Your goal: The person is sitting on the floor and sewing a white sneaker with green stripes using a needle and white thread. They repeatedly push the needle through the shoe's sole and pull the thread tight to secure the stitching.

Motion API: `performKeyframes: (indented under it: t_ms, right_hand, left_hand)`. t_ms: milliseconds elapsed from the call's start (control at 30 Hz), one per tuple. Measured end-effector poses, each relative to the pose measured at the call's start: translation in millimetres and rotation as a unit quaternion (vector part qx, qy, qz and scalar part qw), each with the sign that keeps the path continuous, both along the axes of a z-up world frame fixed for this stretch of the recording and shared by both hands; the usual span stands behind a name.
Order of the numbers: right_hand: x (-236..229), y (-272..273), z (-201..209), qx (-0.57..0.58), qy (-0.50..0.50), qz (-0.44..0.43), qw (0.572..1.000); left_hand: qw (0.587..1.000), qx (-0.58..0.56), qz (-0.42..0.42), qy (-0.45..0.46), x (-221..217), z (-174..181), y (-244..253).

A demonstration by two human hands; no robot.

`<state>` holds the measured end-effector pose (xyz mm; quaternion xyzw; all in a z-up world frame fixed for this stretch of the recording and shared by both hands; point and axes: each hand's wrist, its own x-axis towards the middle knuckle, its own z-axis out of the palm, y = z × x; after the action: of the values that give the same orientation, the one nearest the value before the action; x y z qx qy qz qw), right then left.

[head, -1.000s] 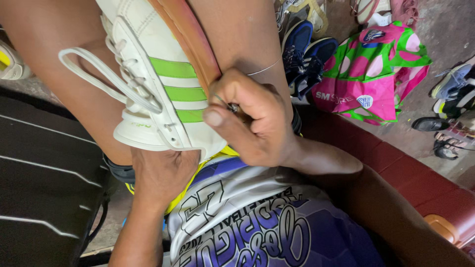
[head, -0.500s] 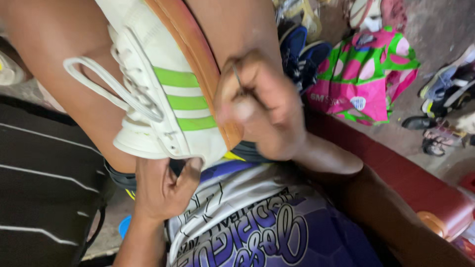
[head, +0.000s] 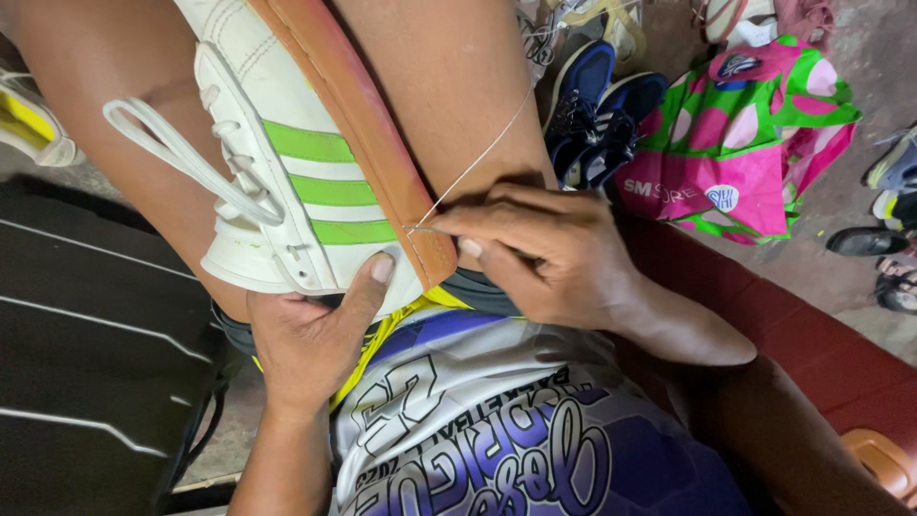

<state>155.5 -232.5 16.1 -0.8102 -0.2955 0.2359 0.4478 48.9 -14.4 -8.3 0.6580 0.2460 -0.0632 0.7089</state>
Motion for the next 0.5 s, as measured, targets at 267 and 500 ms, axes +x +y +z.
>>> performKeyframes:
  t_ms: [267,500]
  right_hand:
    - [6.9,10.8,5.8,0.013,-0.04,0.013,0.999]
    - [11.9,12.0,10.9,-0.026,-0.062,0.049,0.997]
  left_hand:
    - [1.0,0.009,0.001,-0.007,-1.6,-1.3,0.4]
    - [1.0,-0.002,0.006,0.008,-1.0,0.3,-0.3]
